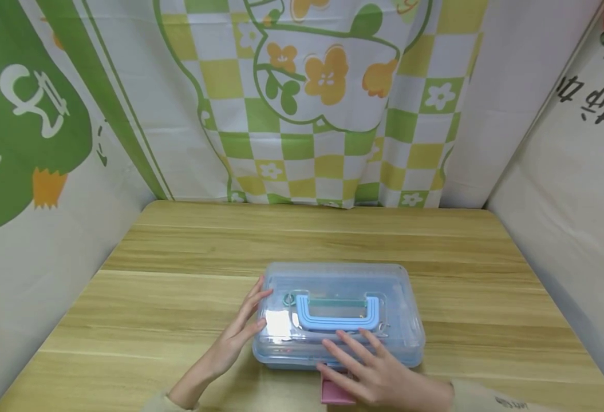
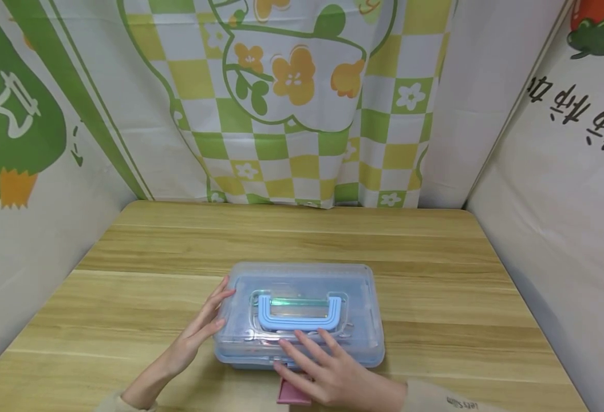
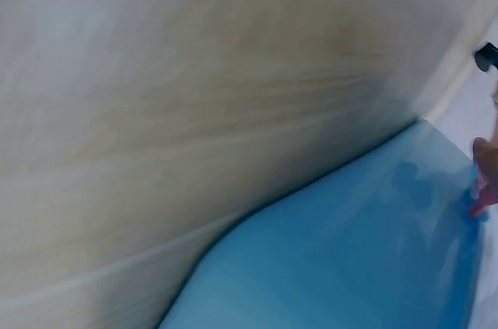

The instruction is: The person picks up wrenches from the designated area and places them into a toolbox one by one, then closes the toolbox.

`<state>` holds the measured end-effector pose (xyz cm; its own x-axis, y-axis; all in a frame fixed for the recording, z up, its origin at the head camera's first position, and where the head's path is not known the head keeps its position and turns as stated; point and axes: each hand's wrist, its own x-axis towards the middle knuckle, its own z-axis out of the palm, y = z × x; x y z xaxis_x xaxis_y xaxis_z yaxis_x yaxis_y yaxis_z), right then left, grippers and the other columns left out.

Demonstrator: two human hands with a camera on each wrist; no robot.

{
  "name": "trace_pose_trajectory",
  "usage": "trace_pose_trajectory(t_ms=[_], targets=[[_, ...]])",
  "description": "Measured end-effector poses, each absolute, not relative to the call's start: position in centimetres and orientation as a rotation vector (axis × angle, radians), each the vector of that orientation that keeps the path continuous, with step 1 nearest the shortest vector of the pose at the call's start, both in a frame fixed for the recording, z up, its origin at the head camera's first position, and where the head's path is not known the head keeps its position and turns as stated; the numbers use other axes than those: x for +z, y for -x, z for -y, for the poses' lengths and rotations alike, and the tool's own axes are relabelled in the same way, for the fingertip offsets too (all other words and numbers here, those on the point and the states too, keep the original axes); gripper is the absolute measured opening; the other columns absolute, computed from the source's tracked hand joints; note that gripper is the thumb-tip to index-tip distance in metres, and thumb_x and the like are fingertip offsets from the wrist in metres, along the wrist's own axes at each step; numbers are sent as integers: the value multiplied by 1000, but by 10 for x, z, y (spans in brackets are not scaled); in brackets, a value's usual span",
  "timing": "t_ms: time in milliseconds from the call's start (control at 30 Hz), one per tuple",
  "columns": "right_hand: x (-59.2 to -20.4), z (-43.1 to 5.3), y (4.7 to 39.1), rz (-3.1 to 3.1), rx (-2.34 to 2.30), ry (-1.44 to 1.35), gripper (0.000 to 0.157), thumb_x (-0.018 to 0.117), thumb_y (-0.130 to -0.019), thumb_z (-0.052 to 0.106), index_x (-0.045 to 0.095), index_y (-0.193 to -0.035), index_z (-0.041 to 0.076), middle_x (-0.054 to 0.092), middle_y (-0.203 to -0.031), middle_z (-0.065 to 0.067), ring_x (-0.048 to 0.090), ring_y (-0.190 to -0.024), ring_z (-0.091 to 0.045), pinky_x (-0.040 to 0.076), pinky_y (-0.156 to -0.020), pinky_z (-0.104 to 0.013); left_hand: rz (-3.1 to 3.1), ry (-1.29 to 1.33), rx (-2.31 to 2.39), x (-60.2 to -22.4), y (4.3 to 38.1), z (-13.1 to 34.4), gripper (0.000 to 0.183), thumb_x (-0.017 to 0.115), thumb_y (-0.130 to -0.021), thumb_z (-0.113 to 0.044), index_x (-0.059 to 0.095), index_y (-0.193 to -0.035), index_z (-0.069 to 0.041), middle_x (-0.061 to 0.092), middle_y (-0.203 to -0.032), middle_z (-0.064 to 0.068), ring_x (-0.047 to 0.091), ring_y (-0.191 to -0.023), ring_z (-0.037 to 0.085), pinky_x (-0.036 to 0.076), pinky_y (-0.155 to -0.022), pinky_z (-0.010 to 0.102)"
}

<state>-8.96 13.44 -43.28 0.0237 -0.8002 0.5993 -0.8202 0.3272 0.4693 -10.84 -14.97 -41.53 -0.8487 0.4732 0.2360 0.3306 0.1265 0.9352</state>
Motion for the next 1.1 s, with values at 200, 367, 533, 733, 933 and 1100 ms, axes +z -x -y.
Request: trace_pose_trajectory(t_ms=[200, 367, 533, 733, 933, 1100], targets=[[-412, -131, 88, 1684, 261, -1466, 29, 43, -94, 18, 57, -112, 1, 57, -110, -23, 56, -98, -36, 45, -75, -43, -2264, -821, 1833, -416, 108, 150, 47, 34, -93, -6, 23, -138, -9, -8, -147, 12, -6, -132, 32, 10, -98, 7], [-401, -127, 89, 1629, 375, -1427, 24, 52, -89, 21, 65, -94, 1, 62, -99, -20, 61, -89, -31, 48, -70, -39, -2267, -818, 1830, -416, 108, 150, 47, 34, -93, -7, 23, -138, -9, -8, -147, 13, -6, -132, 33, 9, -97, 6], [-400, -126, 91, 1614, 396, -1400, 23, 54, -89, 20, 66, -91, 0, 64, -97, -17, 62, -86, -30, 48, -69, -37, -2271, -809, 1829, -416, 108, 150, 47, 34, -93, -7, 23, -138, -10, -7, -147, 12, -5, -132, 33, 10, -97, 7], [-399, -124, 90, 1635, 429, -1342, 21, 56, -87, 18, 68, -88, 1, 65, -97, -15, 63, -86, -27, 47, -69, -37, -2276, -774, 1829, -416, 108, 150, 46, 35, -93, -8, 25, -138, -11, -6, -148, 11, -4, -132, 32, 11, -97, 7], [-400, -121, 87, 1669, 469, -1286, 21, 56, -87, 18, 69, -84, 3, 65, -98, -16, 63, -86, -27, 46, -70, -39, -2285, -771, 1831, -416, 108, 149, 46, 35, -93, -8, 26, -138, -11, -5, -148, 11, -3, -132, 32, 11, -97, 7], [-403, -121, 83, 1738, 529, -1245, 24, 54, -88, 21, 69, -84, 3, 62, -101, -21, 60, -89, -31, 44, -73, -41, -2285, -766, 1824, -416, 109, 149, 46, 35, -93, -8, 25, -138, -11, -5, -148, 10, -3, -133, 31, 11, -98, 8]])
